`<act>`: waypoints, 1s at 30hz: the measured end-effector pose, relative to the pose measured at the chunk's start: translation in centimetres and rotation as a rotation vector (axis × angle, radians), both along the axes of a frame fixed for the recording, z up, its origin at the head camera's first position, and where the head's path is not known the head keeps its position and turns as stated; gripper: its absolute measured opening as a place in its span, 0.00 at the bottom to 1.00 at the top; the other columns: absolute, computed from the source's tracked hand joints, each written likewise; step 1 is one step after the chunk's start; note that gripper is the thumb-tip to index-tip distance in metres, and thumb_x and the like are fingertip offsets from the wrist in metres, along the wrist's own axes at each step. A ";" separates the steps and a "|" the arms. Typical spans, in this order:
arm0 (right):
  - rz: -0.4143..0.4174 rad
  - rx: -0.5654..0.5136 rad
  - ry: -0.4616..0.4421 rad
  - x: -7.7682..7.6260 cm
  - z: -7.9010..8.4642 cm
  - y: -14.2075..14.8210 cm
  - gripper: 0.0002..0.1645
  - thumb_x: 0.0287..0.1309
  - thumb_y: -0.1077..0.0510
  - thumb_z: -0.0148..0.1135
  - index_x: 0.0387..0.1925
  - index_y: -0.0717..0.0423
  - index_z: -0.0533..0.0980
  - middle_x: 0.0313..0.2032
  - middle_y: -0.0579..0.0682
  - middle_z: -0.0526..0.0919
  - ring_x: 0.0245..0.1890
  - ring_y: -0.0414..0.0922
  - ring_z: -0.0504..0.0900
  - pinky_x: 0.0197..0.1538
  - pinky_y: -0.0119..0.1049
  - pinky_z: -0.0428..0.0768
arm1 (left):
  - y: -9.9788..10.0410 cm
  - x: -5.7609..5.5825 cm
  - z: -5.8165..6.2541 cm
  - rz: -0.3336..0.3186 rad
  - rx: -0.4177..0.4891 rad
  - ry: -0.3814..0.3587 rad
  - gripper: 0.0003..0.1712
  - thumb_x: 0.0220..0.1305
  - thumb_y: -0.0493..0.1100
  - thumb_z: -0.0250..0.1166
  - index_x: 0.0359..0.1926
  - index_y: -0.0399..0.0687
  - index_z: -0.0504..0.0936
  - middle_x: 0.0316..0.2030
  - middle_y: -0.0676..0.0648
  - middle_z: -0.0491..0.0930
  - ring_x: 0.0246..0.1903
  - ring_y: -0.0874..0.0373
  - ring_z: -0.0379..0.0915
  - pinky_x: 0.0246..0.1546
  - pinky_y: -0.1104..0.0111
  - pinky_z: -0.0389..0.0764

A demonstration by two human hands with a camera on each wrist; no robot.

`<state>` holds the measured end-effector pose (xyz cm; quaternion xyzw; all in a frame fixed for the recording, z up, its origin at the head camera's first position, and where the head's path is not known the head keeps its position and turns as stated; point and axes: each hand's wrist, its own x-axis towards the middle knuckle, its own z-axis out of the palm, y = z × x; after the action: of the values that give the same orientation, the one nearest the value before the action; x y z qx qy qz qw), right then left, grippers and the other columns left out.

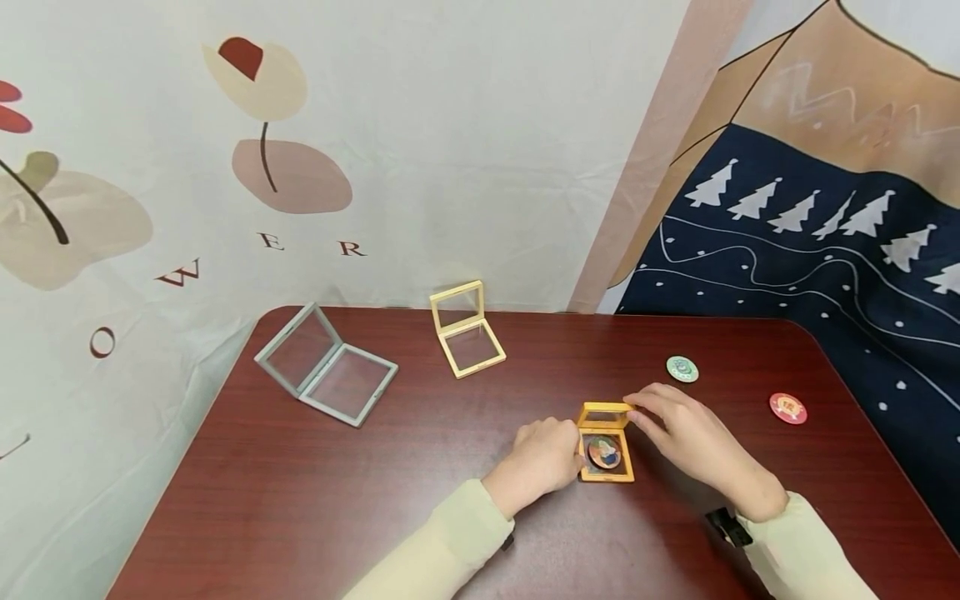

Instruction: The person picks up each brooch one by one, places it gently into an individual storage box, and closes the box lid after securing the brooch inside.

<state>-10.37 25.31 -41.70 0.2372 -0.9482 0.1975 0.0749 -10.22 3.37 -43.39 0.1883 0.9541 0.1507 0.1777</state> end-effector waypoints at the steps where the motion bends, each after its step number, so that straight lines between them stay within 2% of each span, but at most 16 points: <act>1: 0.006 0.003 0.014 0.1 0.0 0.0 0.14 0.61 0.63 0.75 0.49 0.56 0.86 0.41 0.43 0.85 0.40 0.40 0.82 0.43 0.45 0.85 | 0.0 0.0 0.0 -0.001 0.000 0.004 0.24 0.71 0.53 0.70 0.18 0.54 0.74 0.18 0.55 0.72 0.21 0.60 0.69 0.26 0.63 0.71; 13: 0.031 0.056 0.050 2.0 0.4 -0.2 0.14 0.57 0.62 0.78 0.46 0.54 0.86 0.40 0.42 0.84 0.39 0.40 0.81 0.42 0.44 0.85 | -0.1 0.0 -0.3 0.000 0.009 0.033 0.25 0.69 0.54 0.72 0.17 0.54 0.74 0.17 0.56 0.72 0.20 0.60 0.68 0.25 0.63 0.71; 18: 0.085 0.073 0.094 2.6 0.2 -0.2 0.15 0.54 0.64 0.80 0.44 0.55 0.86 0.39 0.42 0.84 0.38 0.39 0.81 0.41 0.42 0.85 | -0.2 -0.1 -0.3 -0.005 0.019 0.054 0.24 0.67 0.54 0.73 0.17 0.55 0.75 0.18 0.56 0.72 0.21 0.59 0.70 0.26 0.62 0.72; 26: 0.122 0.091 0.090 3.7 -0.5 -0.2 0.16 0.53 0.62 0.81 0.44 0.52 0.87 0.37 0.39 0.84 0.36 0.37 0.79 0.39 0.38 0.84 | -0.4 -0.3 -0.4 -0.009 0.065 0.056 0.23 0.66 0.52 0.74 0.16 0.57 0.77 0.17 0.57 0.73 0.21 0.60 0.70 0.25 0.62 0.71; 30: 0.164 0.074 0.139 4.0 -1.2 -0.1 0.16 0.50 0.63 0.82 0.42 0.51 0.86 0.35 0.38 0.83 0.34 0.36 0.78 0.37 0.36 0.83 | -0.4 -0.2 -0.4 -0.008 0.061 0.063 0.23 0.65 0.51 0.75 0.16 0.56 0.75 0.17 0.56 0.73 0.21 0.60 0.70 0.26 0.61 0.72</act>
<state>-6.33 25.24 -42.93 0.3297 -0.9248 0.1507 0.1154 -10.45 3.00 -43.79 0.2021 0.9533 0.1732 0.1424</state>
